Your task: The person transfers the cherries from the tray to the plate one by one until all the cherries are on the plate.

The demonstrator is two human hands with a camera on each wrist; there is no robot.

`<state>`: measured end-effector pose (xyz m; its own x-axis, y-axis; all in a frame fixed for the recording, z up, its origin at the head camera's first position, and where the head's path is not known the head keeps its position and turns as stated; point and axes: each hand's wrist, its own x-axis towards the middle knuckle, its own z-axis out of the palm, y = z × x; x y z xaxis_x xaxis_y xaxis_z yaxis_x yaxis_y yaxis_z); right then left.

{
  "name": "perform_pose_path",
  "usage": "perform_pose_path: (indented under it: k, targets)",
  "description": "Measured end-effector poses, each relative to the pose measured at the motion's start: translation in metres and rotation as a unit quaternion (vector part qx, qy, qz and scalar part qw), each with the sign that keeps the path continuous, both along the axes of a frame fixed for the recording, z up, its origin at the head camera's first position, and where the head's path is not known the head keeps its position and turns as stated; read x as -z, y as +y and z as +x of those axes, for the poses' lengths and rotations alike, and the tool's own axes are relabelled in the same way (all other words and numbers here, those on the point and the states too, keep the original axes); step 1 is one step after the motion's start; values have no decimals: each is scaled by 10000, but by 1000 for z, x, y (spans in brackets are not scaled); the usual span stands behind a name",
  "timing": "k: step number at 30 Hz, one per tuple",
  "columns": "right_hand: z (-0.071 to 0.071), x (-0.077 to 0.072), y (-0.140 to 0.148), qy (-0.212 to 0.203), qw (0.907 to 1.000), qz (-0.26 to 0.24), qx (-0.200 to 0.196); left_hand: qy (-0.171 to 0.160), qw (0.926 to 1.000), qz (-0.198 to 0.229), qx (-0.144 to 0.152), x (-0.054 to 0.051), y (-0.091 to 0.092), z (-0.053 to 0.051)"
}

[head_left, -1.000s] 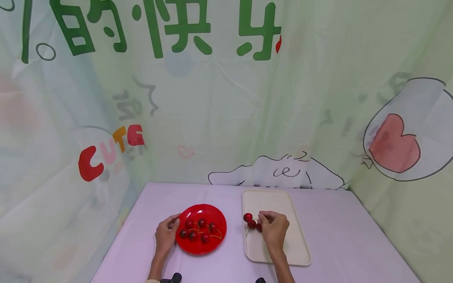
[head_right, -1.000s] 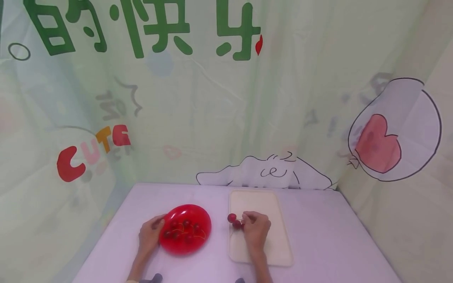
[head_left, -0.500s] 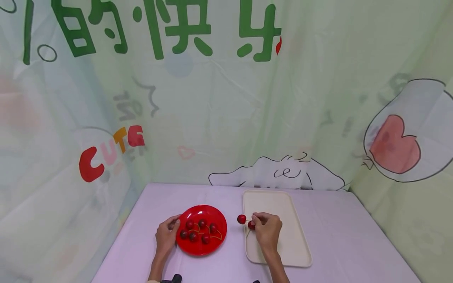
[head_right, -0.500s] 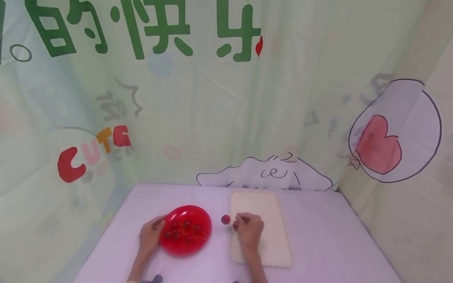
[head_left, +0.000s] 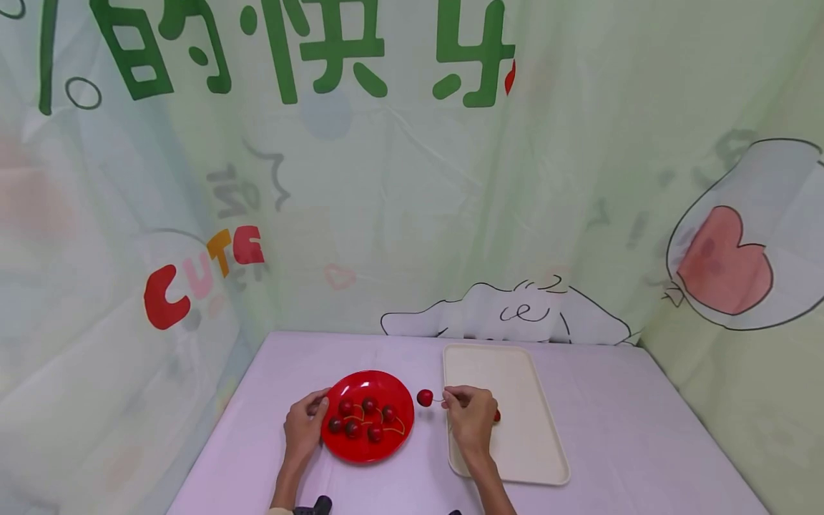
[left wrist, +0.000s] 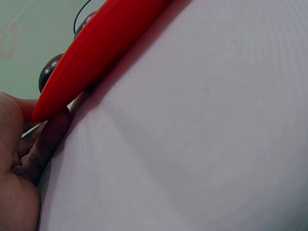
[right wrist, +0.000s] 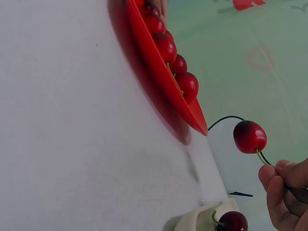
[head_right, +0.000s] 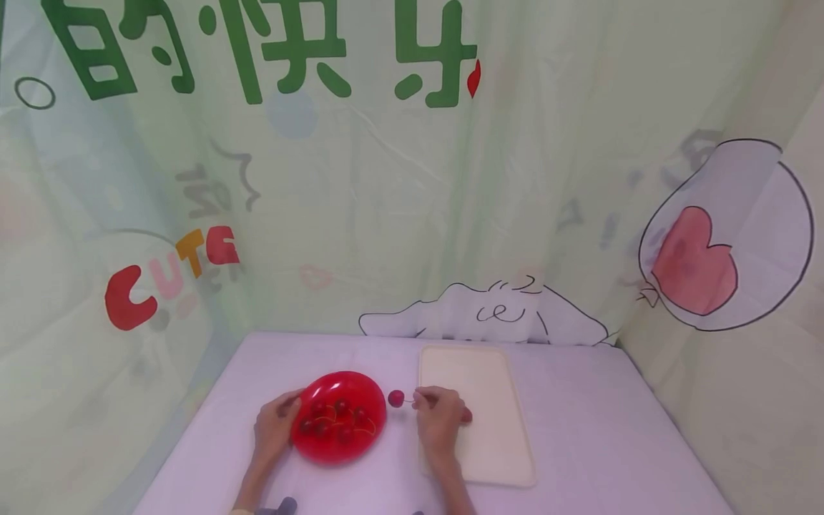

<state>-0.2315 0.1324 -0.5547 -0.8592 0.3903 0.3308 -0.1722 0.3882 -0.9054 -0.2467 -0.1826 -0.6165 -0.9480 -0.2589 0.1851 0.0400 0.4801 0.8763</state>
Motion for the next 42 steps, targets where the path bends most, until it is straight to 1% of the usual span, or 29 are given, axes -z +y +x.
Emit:
perform_pose_path:
  k: [4, 9, 14, 19, 23, 29, 35, 42]
  targets:
    - [1, -2, -3, -20, 10000, 1, -68, -66, 10000, -6, -2, -1, 0, 0]
    - [0, -3, -7, -38, 9999, -2, -116, -73, 10000, 45, 10, -1, 1, 0]
    - [-3, 1, -14, -78, 9998, 42, -164, -83, 9999, 113, 27, 0, 0, -2]
    - [-5, 7, -24, 25, 9996, -5, -277, -124, 9999, 105, 38, 1, 0, -4]
    - [-6, 12, -31, 63, 9993, 4, -375, -149, 9998, 107, 42, 1, -1, -4]
    - [-7, 16, -40, 52, 9995, 60, -320, -135, 9997, 171, 93, 2, -1, -2]
    - [-6, 17, -49, -63, 9994, 174, -278, -121, 9999, 109, 46, 2, -2, -3]
    - [-6, 18, -52, -77, 9991, 347, -233, -159, 9998, 117, 18, 2, -2, -4]
